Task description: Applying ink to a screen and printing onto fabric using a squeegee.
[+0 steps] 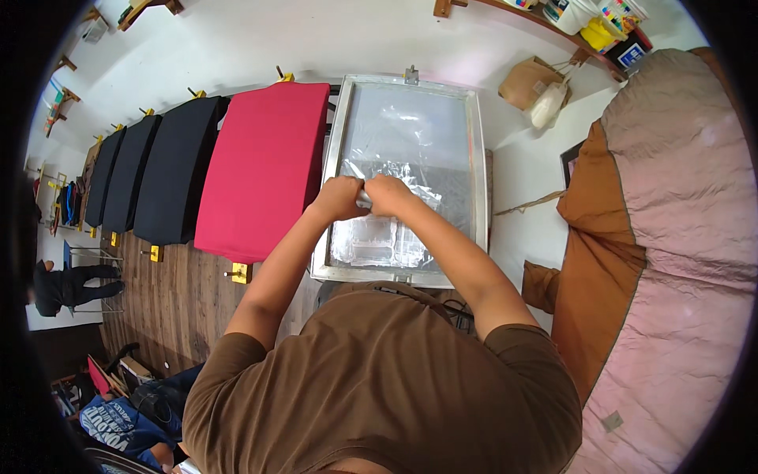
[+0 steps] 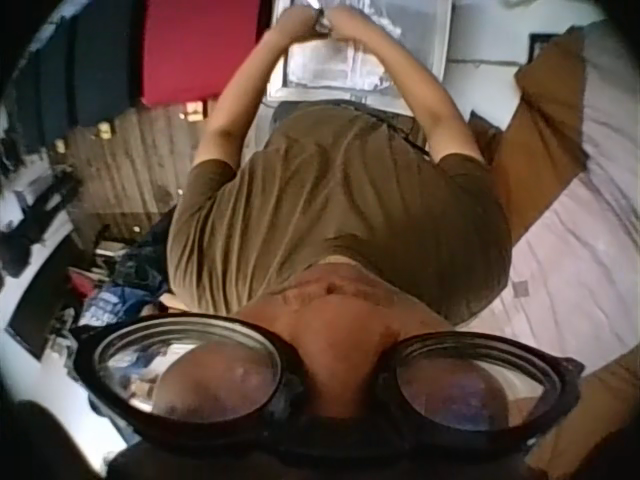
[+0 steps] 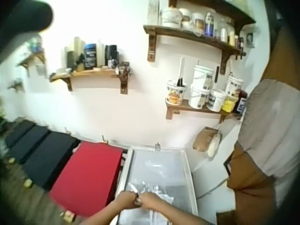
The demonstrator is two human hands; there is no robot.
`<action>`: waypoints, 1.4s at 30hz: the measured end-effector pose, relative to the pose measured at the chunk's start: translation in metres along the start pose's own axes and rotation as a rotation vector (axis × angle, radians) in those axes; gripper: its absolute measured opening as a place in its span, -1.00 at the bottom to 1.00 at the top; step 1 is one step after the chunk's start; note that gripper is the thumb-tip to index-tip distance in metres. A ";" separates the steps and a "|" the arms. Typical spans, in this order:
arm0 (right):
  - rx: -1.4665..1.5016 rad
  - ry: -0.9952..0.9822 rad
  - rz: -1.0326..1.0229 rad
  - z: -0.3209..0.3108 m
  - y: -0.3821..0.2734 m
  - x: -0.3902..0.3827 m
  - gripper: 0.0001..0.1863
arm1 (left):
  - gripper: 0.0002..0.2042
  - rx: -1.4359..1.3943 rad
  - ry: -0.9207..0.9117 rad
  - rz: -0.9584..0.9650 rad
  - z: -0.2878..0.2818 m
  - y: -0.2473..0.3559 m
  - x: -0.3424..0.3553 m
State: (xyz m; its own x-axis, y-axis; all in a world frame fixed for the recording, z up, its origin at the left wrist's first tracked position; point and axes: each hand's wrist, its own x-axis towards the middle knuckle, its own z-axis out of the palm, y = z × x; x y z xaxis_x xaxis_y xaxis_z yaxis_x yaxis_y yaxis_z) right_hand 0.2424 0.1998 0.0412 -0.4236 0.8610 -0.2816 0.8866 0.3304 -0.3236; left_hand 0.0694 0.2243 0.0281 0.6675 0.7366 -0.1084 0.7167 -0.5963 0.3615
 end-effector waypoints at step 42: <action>0.062 0.078 -0.101 0.048 -0.025 -0.066 -0.88 | -0.88 -0.023 0.150 0.084 0.051 0.028 -0.064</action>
State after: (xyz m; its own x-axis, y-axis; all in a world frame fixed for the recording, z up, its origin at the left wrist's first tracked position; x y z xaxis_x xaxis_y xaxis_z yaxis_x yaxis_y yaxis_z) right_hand 0.2390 0.1161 0.0243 -0.4924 0.8527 -0.1742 0.8258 0.3945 -0.4031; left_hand 0.0566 0.1444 -0.0021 0.6864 0.7247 0.0616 0.6536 -0.6518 0.3848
